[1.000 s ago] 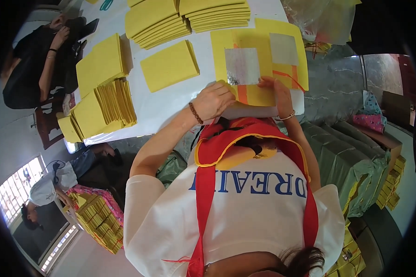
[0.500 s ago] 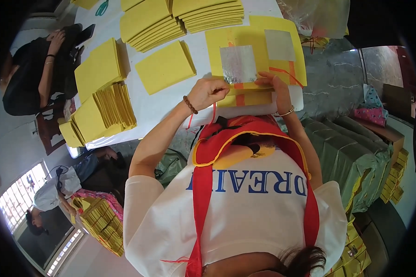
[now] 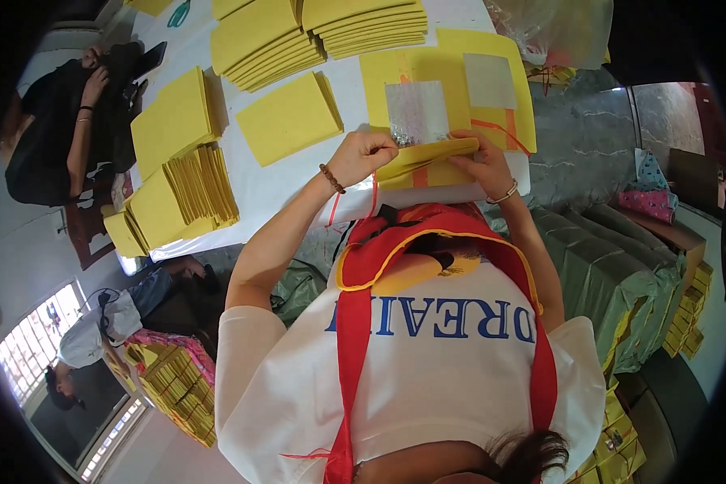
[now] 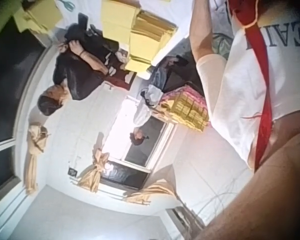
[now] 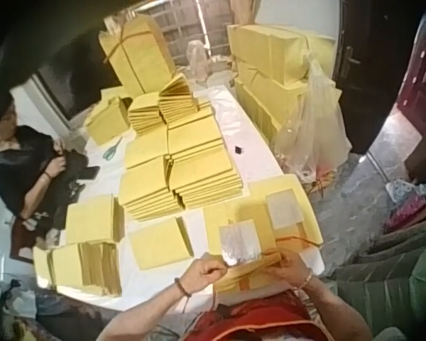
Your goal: Folding and stacking yellow ceremonial paper sheets at a workstation.
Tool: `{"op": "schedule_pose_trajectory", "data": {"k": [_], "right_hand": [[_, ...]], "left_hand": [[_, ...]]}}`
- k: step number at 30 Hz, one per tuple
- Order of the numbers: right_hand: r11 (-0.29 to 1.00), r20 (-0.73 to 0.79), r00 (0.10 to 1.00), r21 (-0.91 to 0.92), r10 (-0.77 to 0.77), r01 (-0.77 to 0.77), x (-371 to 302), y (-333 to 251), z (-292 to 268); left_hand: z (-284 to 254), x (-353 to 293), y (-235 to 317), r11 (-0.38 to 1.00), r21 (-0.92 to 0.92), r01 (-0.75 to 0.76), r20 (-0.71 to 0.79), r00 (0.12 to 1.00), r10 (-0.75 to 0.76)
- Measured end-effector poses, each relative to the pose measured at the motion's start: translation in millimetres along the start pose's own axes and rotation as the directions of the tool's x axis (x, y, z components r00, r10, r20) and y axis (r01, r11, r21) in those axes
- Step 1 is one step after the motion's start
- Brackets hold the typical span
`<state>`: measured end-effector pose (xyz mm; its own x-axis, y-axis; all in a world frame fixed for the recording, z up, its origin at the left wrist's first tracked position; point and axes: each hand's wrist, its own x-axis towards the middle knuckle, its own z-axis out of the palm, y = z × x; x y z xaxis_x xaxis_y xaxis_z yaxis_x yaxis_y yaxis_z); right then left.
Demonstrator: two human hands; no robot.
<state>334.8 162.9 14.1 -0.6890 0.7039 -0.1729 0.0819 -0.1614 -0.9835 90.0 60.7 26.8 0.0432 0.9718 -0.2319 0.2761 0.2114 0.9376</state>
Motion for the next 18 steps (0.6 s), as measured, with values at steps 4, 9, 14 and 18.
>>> {"op": "schedule_pose_trajectory", "data": {"k": [4, 9, 14, 18], "right_hand": [[0.998, 0.007, 0.999, 0.029, 0.048, -0.049, 1.6, 4.9, -3.6], [1.0, 0.042, 0.999, 0.004, -0.002, 0.002, 1.8, 3.8, -5.6], [1.0, 0.068, 0.997, -0.007, 0.02, -0.019, 1.5, 4.0, -7.9], [1.0, 0.088, 0.996, -0.002, 0.011, -0.01, 1.3, 6.4, -9.0]], "left_hand": [[-0.7, -0.1, 2.5, 1.0, 0.023, -0.009, 0.009, 1.0, 0.008], [-1.1, -0.8, 5.2, 0.999, 0.032, 0.021, 0.004, 1.0, -0.021], [-2.7, -4.4, 10.1, 0.997, 0.067, 0.026, 0.011, 1.0, -0.027], [-6.8, -9.3, 4.9, 0.997, -0.069, 0.018, -0.013, 1.0, -0.019]]}}
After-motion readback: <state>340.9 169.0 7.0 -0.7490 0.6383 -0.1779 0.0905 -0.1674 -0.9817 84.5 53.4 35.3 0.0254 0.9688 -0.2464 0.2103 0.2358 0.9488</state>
